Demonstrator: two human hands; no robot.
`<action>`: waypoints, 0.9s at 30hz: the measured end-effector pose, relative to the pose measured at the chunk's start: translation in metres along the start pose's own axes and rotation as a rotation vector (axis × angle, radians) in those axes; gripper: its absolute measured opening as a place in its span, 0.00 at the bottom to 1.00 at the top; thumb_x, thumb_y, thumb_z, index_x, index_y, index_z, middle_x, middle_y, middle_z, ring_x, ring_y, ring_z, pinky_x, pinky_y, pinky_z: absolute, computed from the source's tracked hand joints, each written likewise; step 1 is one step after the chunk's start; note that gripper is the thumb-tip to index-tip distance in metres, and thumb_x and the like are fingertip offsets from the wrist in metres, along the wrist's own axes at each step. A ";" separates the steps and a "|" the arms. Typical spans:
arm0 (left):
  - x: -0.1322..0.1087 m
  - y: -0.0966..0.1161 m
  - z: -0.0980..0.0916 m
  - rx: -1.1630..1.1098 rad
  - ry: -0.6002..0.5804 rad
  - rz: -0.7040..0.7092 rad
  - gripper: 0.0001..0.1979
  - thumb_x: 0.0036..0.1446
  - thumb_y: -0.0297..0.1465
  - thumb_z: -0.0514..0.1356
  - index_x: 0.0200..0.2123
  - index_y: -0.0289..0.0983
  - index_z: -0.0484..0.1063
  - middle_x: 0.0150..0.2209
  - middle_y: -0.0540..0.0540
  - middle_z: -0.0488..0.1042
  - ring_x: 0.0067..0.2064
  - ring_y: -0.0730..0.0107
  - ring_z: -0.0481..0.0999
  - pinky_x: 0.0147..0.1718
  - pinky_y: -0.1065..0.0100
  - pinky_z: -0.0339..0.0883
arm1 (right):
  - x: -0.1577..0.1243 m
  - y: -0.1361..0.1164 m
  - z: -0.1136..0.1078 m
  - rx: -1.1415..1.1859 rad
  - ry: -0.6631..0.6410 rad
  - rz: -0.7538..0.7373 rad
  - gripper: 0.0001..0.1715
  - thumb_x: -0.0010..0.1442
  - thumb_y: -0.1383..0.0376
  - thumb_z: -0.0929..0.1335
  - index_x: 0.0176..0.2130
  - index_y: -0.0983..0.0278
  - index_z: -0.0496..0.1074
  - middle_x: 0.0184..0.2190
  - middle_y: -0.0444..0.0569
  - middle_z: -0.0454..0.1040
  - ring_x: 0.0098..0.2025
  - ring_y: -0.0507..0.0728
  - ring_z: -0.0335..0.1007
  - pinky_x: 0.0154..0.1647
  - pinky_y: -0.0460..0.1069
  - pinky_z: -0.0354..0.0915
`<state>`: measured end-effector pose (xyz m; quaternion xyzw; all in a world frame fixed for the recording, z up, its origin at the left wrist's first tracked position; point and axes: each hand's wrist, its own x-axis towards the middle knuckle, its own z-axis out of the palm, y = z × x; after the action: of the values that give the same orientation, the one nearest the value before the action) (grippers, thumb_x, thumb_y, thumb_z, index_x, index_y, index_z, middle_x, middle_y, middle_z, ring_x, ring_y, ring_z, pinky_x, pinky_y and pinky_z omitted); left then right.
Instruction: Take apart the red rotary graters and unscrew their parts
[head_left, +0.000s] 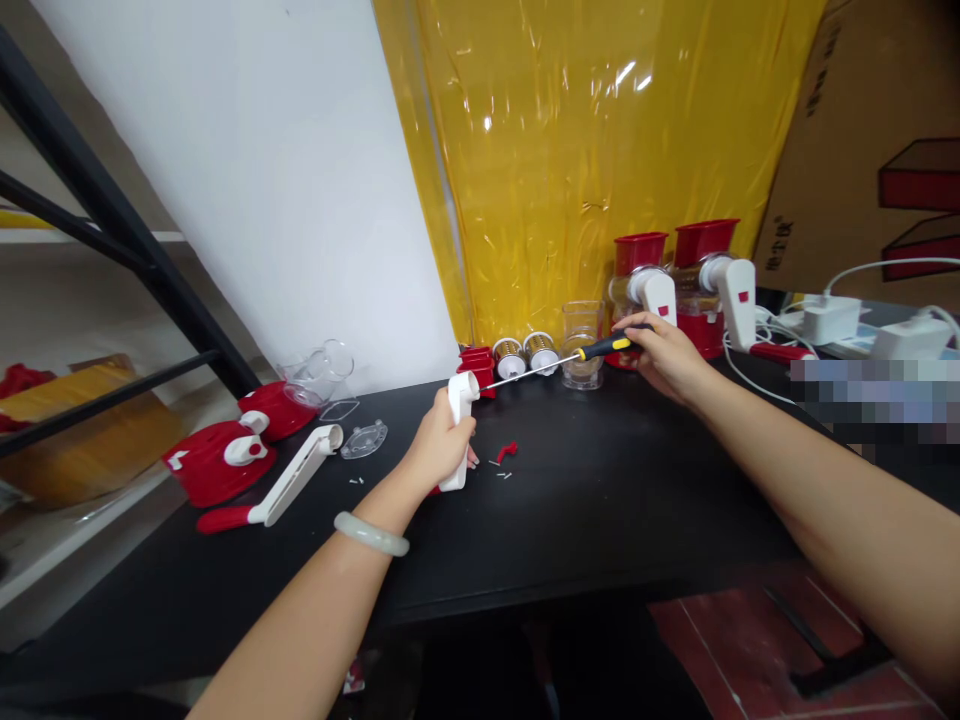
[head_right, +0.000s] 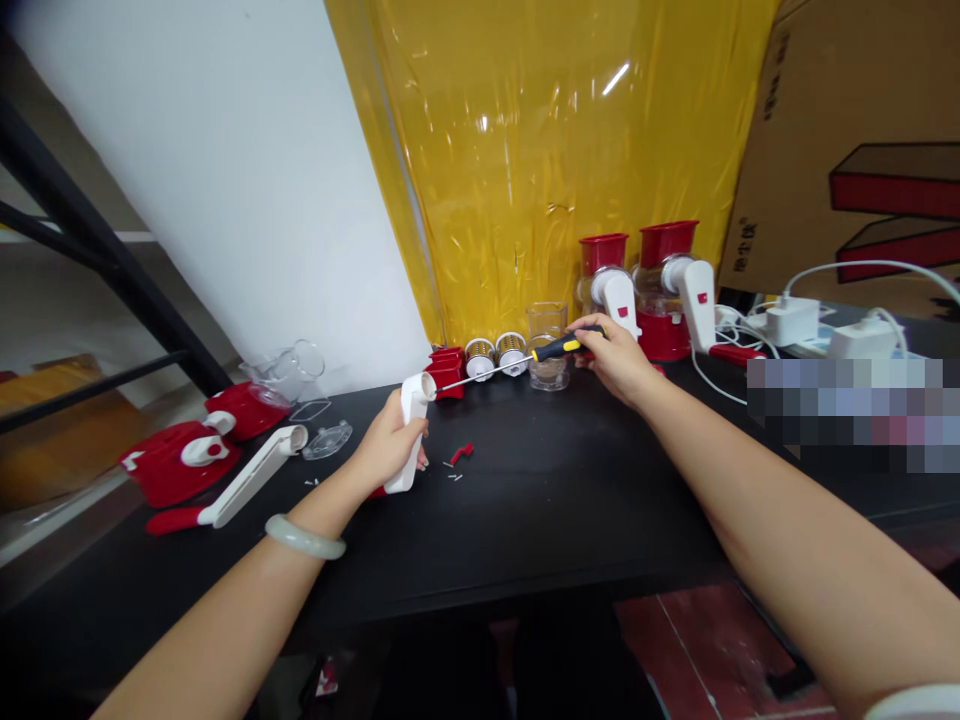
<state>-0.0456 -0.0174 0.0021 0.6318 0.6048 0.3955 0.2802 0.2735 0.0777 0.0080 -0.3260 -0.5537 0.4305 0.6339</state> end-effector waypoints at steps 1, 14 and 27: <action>0.000 0.000 0.000 0.001 0.001 -0.002 0.18 0.55 0.28 0.54 0.49 0.40 0.55 0.25 0.55 0.68 0.19 0.65 0.75 0.18 0.66 0.70 | -0.001 -0.001 0.000 0.055 -0.036 0.008 0.13 0.48 0.59 0.74 0.34 0.58 0.71 0.31 0.43 0.74 0.26 0.52 0.69 0.24 0.47 0.66; -0.002 0.003 0.002 -0.017 -0.013 -0.013 0.22 0.55 0.28 0.54 0.54 0.39 0.55 0.27 0.54 0.69 0.18 0.67 0.74 0.17 0.67 0.69 | 0.003 0.008 -0.001 -0.237 0.105 -0.098 0.21 0.54 0.46 0.72 0.28 0.61 0.71 0.20 0.43 0.70 0.19 0.49 0.64 0.18 0.44 0.61; -0.001 0.004 -0.002 0.079 0.019 -0.010 0.26 0.53 0.28 0.56 0.56 0.38 0.57 0.24 0.53 0.71 0.20 0.64 0.75 0.20 0.66 0.71 | 0.008 0.013 -0.004 -0.157 0.205 -0.088 0.10 0.55 0.58 0.71 0.27 0.61 0.71 0.23 0.43 0.69 0.19 0.48 0.61 0.14 0.43 0.59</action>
<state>-0.0448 -0.0195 0.0060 0.6355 0.6259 0.3759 0.2512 0.2753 0.0908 -0.0012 -0.3923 -0.5318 0.3222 0.6778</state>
